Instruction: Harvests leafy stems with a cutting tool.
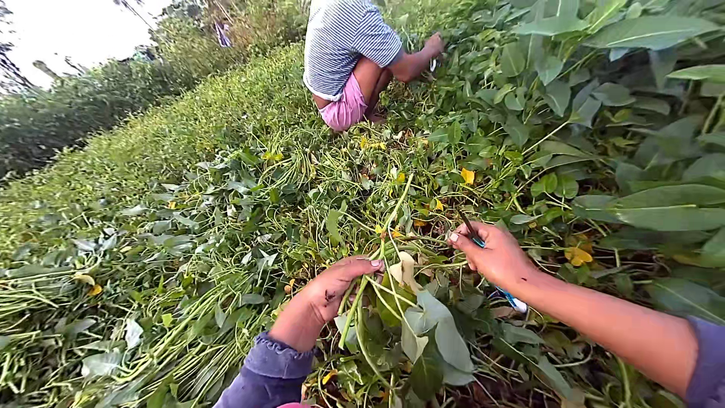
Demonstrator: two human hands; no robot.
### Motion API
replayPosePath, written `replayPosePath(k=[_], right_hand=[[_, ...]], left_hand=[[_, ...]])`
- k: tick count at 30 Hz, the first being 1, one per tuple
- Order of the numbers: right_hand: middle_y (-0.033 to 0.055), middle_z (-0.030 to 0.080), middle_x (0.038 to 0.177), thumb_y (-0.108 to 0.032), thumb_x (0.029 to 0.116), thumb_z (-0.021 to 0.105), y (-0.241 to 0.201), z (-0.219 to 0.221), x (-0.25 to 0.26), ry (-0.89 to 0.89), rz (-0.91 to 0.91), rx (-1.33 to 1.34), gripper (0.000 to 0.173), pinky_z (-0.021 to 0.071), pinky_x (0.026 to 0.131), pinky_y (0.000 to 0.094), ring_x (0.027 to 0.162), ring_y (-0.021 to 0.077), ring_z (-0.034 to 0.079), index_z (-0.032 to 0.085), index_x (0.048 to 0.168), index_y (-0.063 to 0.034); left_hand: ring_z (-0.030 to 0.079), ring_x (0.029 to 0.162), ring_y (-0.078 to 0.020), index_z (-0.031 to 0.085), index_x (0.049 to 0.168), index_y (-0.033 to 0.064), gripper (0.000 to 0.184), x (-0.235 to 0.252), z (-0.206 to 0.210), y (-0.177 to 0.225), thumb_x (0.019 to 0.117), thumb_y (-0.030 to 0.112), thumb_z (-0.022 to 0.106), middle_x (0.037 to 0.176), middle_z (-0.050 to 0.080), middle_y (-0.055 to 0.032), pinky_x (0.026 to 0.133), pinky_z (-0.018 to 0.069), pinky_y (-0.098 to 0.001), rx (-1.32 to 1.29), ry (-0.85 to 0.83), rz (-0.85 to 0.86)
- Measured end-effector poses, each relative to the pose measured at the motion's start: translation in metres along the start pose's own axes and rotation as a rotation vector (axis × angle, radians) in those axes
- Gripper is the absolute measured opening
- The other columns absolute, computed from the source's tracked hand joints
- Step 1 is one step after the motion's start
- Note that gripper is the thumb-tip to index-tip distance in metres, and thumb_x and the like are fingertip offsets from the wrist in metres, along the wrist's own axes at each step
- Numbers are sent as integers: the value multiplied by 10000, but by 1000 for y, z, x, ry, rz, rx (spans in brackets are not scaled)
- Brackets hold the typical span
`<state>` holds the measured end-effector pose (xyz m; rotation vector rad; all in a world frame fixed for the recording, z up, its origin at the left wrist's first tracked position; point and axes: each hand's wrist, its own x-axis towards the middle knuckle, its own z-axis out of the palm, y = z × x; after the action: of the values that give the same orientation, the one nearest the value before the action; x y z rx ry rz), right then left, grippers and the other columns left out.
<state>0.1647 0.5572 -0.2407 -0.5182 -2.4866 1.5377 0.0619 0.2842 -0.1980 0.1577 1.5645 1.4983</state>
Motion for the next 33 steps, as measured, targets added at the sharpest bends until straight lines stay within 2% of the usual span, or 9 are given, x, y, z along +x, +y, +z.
replayPosePath(k=[4, 9, 14, 18, 21, 24, 28, 31, 33], right_hand=[[106, 686, 924, -243, 1053, 600, 8, -15, 28, 6, 55, -59, 228, 537, 680, 434, 690, 194, 622, 684, 1072, -32], [46, 738, 884, -240, 1044, 610, 3, -46, 54, -300, 230, -61, 202, 408, 514, 256, 534, 71, 507, 673, 1028, -49], [17, 707, 874, -250, 1081, 532, 25, 15, 38, -564, 291, 251, 231, 415, 478, 194, 535, 45, 530, 645, 1116, -51], [-33, 644, 801, -273, 1069, 542, 26, 49, 26, -860, 356, 300, 200, 443, 507, 178, 572, 23, 537, 629, 1116, -99], [15, 665, 851, -119, 1066, 490, 66, 60, 26, -1141, 129, 586, 227, 507, 568, 162, 653, 15, 611, 583, 1204, 37], [-24, 561, 731, -157, 1049, 556, 27, 62, 28, -866, 354, 225, 89, 432, 513, 184, 539, 29, 483, 599, 1075, -82], [71, 649, 827, -284, 1009, 674, 45, 40, 66, -266, 382, 109, 323, 427, 529, 274, 558, 82, 480, 621, 1129, 11], [110, 677, 892, -261, 1019, 660, 59, 10, 79, -27, 380, 155, 339, 468, 596, 341, 618, 125, 522, 601, 1184, 30], [78, 669, 841, -248, 1033, 637, 64, -11, 82, 48, 368, 162, 282, 422, 531, 287, 561, 87, 482, 602, 1155, 3]], left_hand=[[596, 629, 8, 673, 978, 163, 149, -14, -15, 11, 978, 279, 580, 788, 656, 47, 516, 477, -136, 170, -217, 77], [586, 687, 39, 690, 1061, 214, 152, -31, -34, 33, 1001, 315, 593, 813, 665, 101, 599, 463, -118, 503, -330, 155], [660, 839, -20, 709, 1166, 170, 289, -42, -28, 47, 980, 383, 649, 918, 710, 71, 799, 561, -221, 779, -338, 172], [654, 867, -44, 692, 1184, 148, 224, -40, -16, 56, 1022, 275, 605, 963, 705, 33, 805, 566, -247, 820, -463, 179], [654, 883, -24, 679, 1208, 140, 222, -43, -14, 58, 1045, 242, 569, 979, 706, 42, 817, 559, -221, 844, -470, 148], [648, 857, -38, 681, 1224, 167, 273, -48, -27, 55, 1046, 336, 561, 951, 692, 39, 795, 557, -230, 872, -408, 158], [655, 861, -63, 660, 1193, 136, 316, -58, -60, 39, 994, 377, 612, 946, 688, 35, 810, 566, -265, 841, -211, 155], [656, 837, -45, 662, 1199, 156, 389, -64, -73, 27, 975, 471, 618, 924, 692, 53, 791, 566, -252, 837, -141, 161], [643, 802, -32, 683, 1138, 200, 336, -70, -80, 23, 983, 488, 602, 881, 679, 72, 759, 555, -226, 784, -148, 159]])
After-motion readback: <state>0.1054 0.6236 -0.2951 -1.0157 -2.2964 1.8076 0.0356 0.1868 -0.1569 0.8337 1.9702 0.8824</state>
